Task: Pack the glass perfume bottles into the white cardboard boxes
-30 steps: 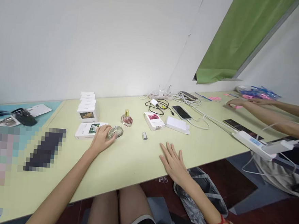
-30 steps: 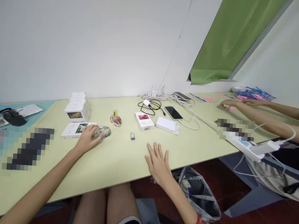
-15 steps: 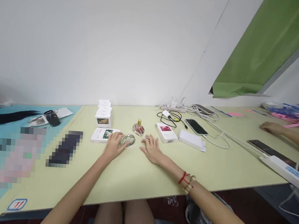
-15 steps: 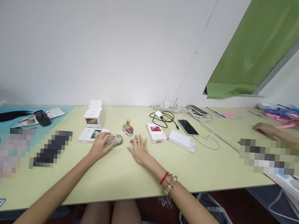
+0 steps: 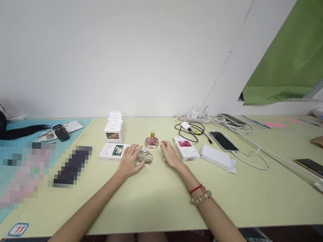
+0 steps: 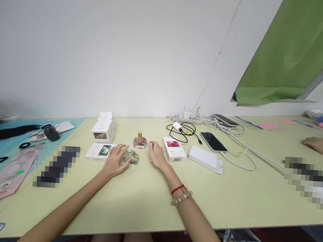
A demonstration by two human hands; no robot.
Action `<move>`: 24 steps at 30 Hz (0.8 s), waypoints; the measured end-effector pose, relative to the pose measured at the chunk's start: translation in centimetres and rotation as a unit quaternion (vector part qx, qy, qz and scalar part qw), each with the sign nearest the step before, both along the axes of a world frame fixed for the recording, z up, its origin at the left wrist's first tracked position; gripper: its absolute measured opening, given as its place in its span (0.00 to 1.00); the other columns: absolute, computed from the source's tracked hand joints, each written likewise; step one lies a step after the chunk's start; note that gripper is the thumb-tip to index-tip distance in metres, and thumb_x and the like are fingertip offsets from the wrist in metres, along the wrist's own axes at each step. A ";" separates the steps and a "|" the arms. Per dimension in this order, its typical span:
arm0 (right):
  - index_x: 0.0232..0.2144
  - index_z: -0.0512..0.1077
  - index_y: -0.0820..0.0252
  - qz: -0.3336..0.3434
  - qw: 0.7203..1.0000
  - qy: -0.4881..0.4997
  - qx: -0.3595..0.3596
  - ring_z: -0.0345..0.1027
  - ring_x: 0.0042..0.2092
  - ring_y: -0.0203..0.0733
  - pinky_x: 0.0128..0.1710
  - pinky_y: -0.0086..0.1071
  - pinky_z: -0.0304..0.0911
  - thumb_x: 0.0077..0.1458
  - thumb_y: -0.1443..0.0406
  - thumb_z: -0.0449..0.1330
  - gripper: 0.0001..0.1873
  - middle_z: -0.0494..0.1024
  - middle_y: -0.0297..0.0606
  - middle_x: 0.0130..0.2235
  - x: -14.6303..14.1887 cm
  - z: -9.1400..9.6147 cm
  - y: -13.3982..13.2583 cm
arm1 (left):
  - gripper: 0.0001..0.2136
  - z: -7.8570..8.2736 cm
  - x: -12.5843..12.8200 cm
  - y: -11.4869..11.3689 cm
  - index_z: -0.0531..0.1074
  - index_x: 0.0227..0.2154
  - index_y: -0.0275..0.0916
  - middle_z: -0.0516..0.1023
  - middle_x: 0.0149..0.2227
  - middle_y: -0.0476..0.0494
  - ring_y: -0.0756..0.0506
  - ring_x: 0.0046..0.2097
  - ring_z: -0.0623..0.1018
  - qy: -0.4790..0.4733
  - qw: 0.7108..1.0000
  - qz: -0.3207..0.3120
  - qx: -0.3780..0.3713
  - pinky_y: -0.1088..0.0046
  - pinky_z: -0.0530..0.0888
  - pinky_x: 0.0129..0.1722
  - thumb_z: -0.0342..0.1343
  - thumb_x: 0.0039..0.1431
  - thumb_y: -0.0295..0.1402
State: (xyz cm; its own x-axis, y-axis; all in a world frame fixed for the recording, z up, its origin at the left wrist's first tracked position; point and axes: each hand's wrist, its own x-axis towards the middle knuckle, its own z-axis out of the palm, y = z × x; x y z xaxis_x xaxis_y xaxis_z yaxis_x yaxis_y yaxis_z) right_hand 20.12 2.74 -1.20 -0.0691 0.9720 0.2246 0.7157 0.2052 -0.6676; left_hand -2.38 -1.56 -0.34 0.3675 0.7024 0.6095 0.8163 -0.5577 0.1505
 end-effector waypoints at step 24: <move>0.30 0.75 0.62 0.001 1.000 0.005 -0.009 0.70 0.32 0.39 0.32 0.30 0.63 0.47 0.63 0.59 0.08 0.77 0.40 0.30 2.4 1.2 -0.3 | 0.16 -0.6 2.3 1.6 0.64 0.48 0.43 0.71 0.44 0.42 0.44 0.47 0.68 -0.060 0.998 -0.001 -0.013 0.63 0.61 0.48 0.47 0.58 0.37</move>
